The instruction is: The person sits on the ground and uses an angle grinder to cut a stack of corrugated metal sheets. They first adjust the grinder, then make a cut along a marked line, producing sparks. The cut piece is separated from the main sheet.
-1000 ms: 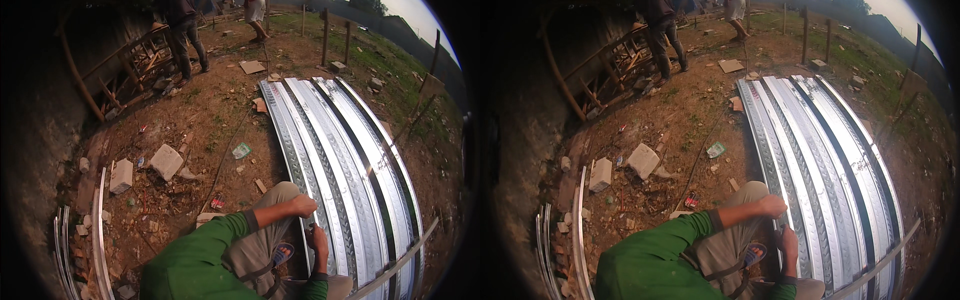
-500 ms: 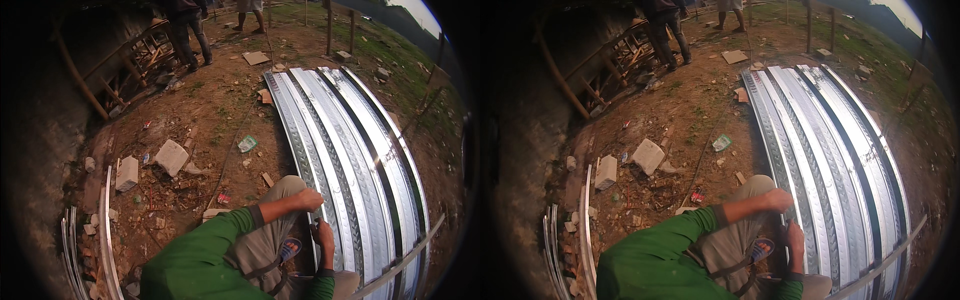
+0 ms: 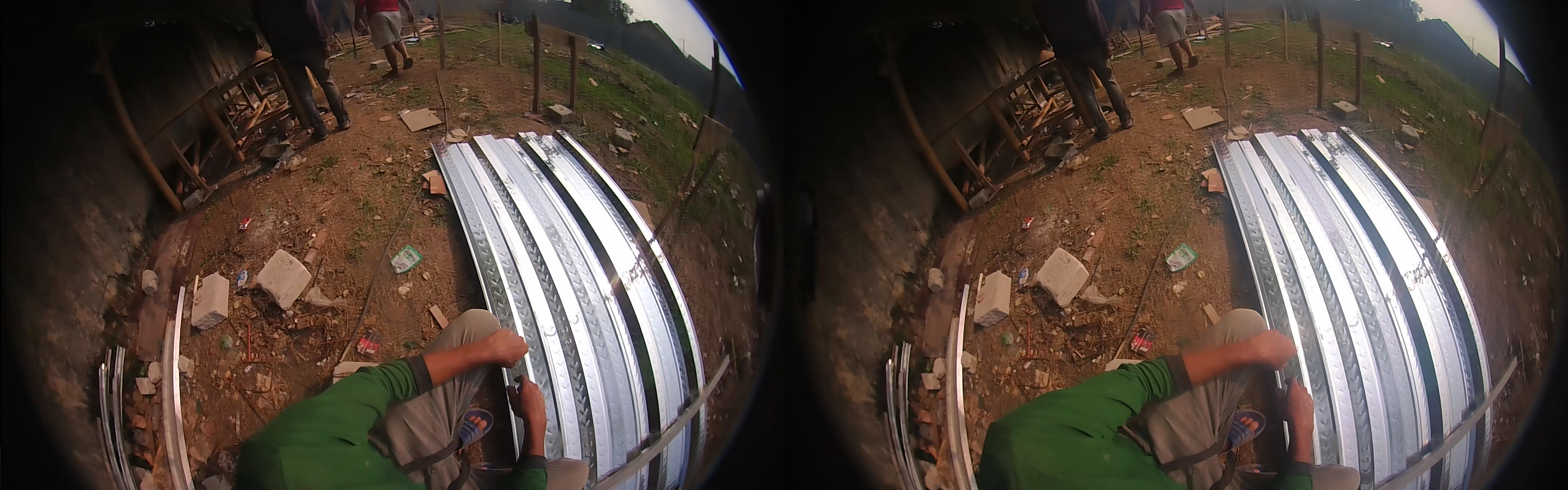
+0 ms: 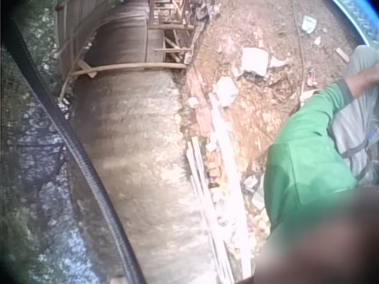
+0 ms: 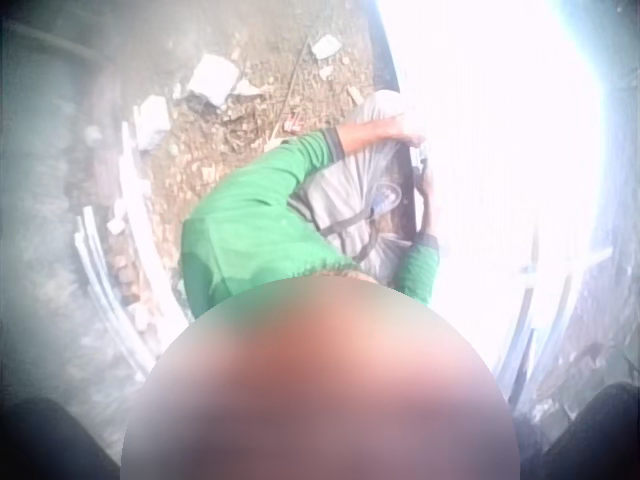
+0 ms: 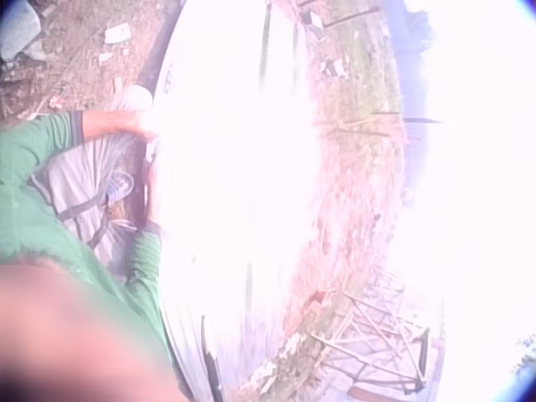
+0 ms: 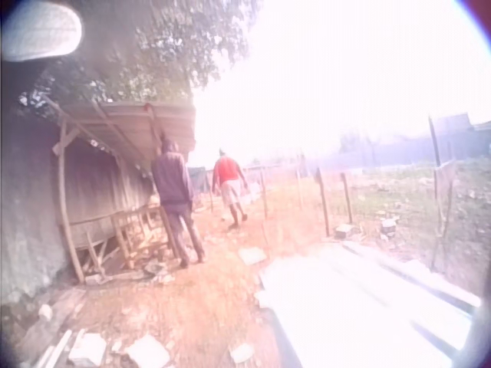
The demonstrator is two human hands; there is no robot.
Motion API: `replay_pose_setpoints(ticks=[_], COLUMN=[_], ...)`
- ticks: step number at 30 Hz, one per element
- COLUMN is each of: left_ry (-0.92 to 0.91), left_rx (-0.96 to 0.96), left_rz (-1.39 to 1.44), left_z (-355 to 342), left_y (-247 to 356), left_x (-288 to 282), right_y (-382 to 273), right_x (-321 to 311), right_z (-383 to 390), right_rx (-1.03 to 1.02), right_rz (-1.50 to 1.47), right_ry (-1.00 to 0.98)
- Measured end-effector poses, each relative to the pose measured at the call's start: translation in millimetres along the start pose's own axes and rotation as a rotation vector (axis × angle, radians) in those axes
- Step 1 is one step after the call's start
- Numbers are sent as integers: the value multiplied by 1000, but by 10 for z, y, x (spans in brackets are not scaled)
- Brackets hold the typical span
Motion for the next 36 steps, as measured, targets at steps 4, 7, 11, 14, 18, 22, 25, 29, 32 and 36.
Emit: replay_pose_setpoints(ticks=[4,7,11,14,18,22,25,29,32,36], left_ry=[7,-7,-2,-24,-1,-23,-42,-16,-19,-33], left_rx=[7,-30,-30,-47,-12,-14,-33,-10,0,9], left_rz=[-6,7,22,15,25,14,-2,-12,-11,14], left_z=[-21,-24,-18,-10,3,5,13,26,19,-7], left_y=[-16,-29,6,30,36,20,23,55,78,86], left_x=[25,38,30,10,-4,3,-3,-22,-39,-41], right_y=[18,39,66,75,86,86,113,110,-88,-603], right_x=[43,74,85,70,34,25,11,-10,107,380], right_z=[-10,-10,13,33,37,19,28,77,118,176], right_rx=[-42,-45,-38,-43,-57,-32,8,24,127,-117], right_rz=[-14,-13,-7,-11,-13,-12,-48,-32,-94,-711], right_ry=[35,29,38,46,60,60,45,41,-70,-233])
Point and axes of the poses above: each hand's wrist, its own z-axis away from the middle knuckle, its own x-axis out of the palm, y = z × x, the point moved 2 cm from there along -z, towards the middle knuckle, and after that the axes turned 15 degrees about z, right-handed, at the moved point
